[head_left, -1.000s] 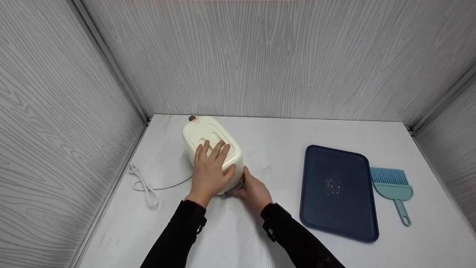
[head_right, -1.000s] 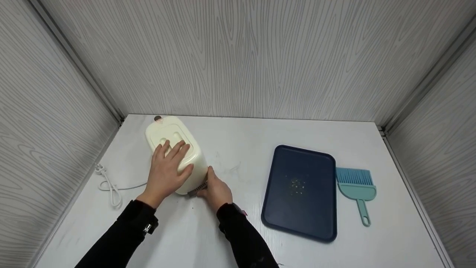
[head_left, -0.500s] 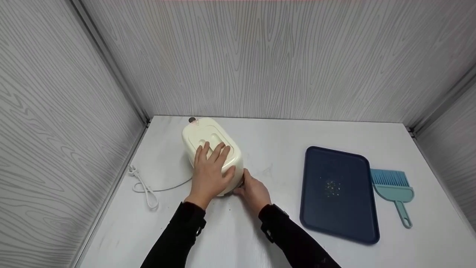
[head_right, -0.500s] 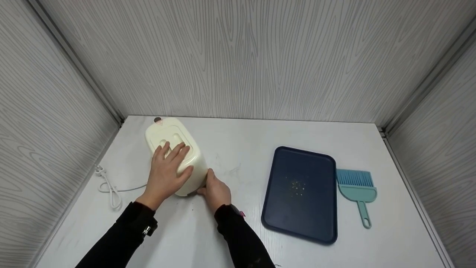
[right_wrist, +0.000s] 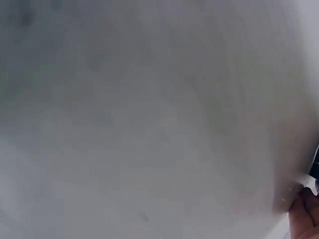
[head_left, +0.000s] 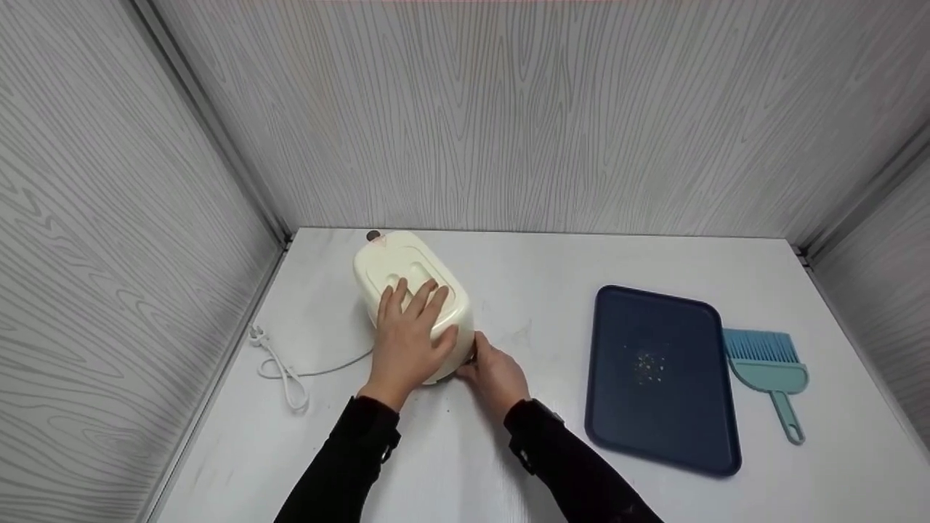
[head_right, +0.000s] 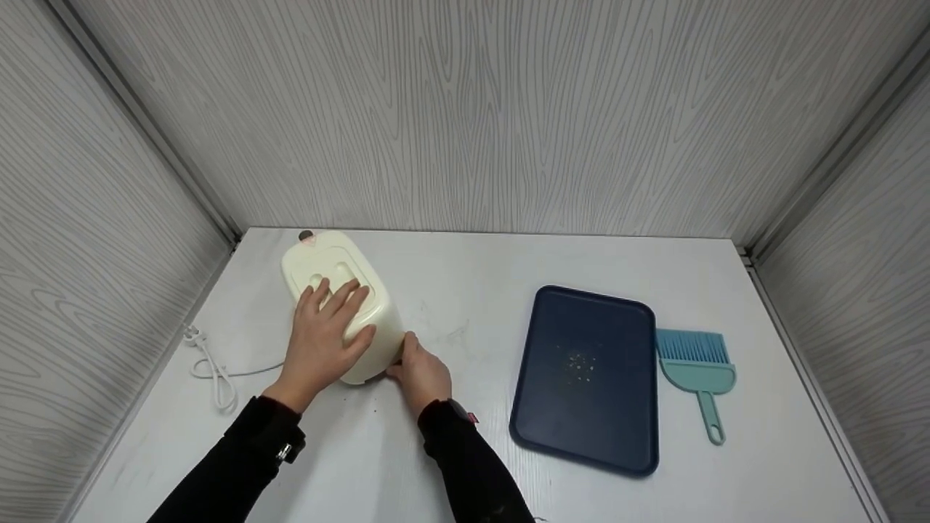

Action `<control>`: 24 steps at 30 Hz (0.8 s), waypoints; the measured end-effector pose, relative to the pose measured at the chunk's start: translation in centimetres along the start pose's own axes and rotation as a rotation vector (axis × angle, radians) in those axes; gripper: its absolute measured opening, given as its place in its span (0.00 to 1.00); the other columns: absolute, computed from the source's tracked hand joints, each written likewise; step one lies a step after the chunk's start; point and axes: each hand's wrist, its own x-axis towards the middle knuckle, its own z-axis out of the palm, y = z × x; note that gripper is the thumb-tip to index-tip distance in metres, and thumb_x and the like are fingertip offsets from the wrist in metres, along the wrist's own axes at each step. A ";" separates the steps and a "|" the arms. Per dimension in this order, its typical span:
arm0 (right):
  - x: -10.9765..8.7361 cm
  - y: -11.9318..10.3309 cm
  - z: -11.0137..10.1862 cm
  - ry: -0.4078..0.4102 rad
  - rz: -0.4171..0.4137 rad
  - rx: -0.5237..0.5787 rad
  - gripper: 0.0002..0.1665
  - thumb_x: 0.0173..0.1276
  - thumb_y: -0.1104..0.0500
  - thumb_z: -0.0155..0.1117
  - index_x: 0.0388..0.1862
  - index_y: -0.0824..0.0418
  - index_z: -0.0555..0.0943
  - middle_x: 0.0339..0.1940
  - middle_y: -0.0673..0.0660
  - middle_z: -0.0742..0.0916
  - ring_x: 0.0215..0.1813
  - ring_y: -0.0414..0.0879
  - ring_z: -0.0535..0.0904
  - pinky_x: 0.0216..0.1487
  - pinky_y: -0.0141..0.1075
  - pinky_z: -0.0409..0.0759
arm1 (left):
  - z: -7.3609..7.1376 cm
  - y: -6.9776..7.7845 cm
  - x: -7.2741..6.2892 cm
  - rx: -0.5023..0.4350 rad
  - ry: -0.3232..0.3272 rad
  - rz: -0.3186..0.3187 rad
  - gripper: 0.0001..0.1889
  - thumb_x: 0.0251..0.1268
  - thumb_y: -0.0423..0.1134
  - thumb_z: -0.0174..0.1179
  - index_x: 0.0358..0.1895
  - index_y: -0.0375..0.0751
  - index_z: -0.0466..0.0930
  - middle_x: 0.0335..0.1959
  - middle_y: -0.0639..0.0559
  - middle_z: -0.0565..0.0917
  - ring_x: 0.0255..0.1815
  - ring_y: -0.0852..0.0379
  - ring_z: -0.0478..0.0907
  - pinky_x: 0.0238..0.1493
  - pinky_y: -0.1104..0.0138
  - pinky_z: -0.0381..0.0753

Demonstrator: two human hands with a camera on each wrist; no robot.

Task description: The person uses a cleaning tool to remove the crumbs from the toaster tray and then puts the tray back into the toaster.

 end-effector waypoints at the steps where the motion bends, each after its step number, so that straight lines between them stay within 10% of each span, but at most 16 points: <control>1: 0.0 0.0 0.0 -0.011 0.002 0.009 0.32 0.62 0.49 0.75 0.59 0.62 0.74 0.45 0.60 0.91 0.45 0.54 0.89 0.44 0.46 0.86 | -0.1 0.0 0.0 0.003 -0.005 -0.002 0.28 0.68 0.51 0.62 0.68 0.42 0.79 0.68 0.43 0.79 0.72 0.27 0.67 0.75 0.37 0.59; 13: -0.2 0.4 -1.7 -0.100 0.019 0.005 0.32 0.74 0.54 0.69 0.71 0.65 0.72 0.58 0.62 0.87 0.57 0.55 0.86 0.57 0.47 0.84 | -0.6 0.2 0.1 0.027 -0.065 -0.011 0.29 0.70 0.52 0.60 0.70 0.42 0.77 0.72 0.39 0.74 0.74 0.28 0.65 0.76 0.38 0.59; 24: 0.2 5.4 -8.9 -0.002 -0.037 -0.130 0.29 0.77 0.59 0.64 0.72 0.68 0.71 0.63 0.75 0.82 0.66 0.68 0.78 0.62 0.59 0.80 | -3.1 0.0 2.8 0.057 -0.265 -0.075 0.27 0.76 0.55 0.53 0.69 0.43 0.77 0.77 0.39 0.68 0.78 0.31 0.59 0.76 0.39 0.59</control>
